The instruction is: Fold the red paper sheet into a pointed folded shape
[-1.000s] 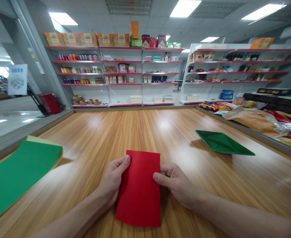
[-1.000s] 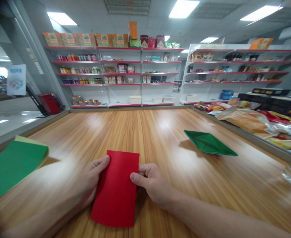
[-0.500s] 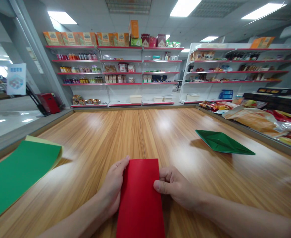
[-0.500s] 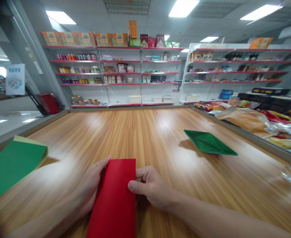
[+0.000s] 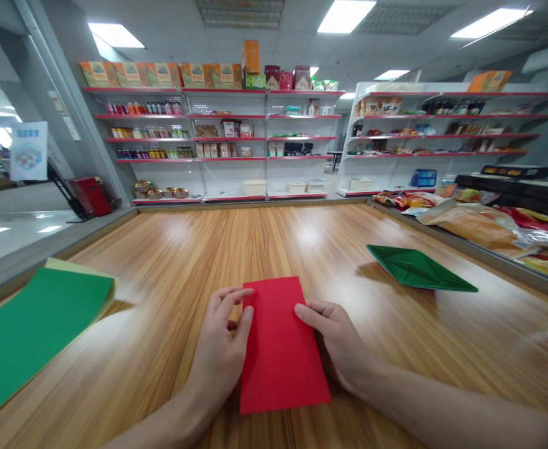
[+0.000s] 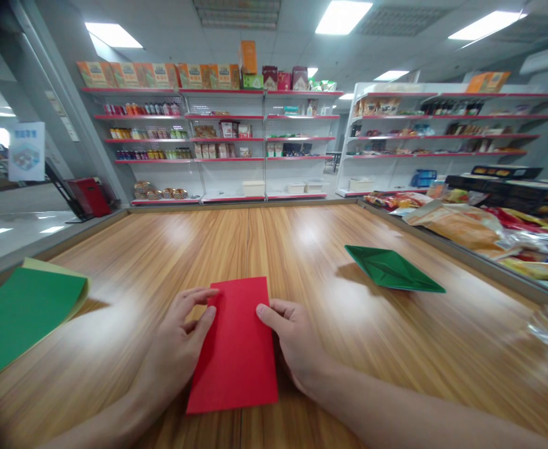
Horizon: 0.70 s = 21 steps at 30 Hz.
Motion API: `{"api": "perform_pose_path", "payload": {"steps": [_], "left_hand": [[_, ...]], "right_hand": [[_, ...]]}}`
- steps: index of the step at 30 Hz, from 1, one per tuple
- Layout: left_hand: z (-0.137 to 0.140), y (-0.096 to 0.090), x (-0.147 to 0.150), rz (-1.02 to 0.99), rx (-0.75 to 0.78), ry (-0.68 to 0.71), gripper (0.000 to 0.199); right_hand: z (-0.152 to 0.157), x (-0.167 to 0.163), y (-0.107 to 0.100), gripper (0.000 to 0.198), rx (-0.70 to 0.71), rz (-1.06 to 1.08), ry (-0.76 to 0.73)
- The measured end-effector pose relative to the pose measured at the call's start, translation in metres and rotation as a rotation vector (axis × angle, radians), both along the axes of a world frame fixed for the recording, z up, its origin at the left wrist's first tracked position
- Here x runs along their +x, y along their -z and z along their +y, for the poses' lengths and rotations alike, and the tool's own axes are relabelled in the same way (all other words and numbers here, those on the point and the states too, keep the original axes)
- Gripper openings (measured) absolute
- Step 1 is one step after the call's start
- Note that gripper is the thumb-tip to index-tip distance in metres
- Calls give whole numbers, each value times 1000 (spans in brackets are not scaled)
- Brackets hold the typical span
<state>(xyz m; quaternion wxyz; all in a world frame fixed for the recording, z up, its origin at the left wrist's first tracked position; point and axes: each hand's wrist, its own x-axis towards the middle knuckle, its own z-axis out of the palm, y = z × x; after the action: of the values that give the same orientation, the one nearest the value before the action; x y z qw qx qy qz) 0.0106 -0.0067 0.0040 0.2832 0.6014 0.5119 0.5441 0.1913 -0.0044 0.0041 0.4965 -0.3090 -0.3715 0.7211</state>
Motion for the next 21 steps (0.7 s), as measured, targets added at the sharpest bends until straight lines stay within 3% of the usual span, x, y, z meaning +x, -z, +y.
{"api": "perform_pose_path", "payload": {"steps": [3, 7, 12, 15, 19, 21], "left_hand": [[-6, 8, -1, 417, 245, 5, 32], [-18, 12, 3, 590, 123, 147, 55], [-26, 9, 8, 584, 65, 254, 84], [-26, 3, 9, 513, 73, 303, 86], [-21, -7, 6, 466, 100, 443, 87], [-18, -12, 4, 449, 102, 511, 90]], "right_hand": [[-1, 0, 3, 25, 95, -83, 76], [-2, 4, 4, 24, 261, -205, 9], [-3, 6, 4, 22, 347, -240, -96], [-3, 7, 6, 23, 391, -224, -143], [2, 13, 2, 27, 460, -244, -56], [6, 18, -6, 25, 561, -336, 16]]}}
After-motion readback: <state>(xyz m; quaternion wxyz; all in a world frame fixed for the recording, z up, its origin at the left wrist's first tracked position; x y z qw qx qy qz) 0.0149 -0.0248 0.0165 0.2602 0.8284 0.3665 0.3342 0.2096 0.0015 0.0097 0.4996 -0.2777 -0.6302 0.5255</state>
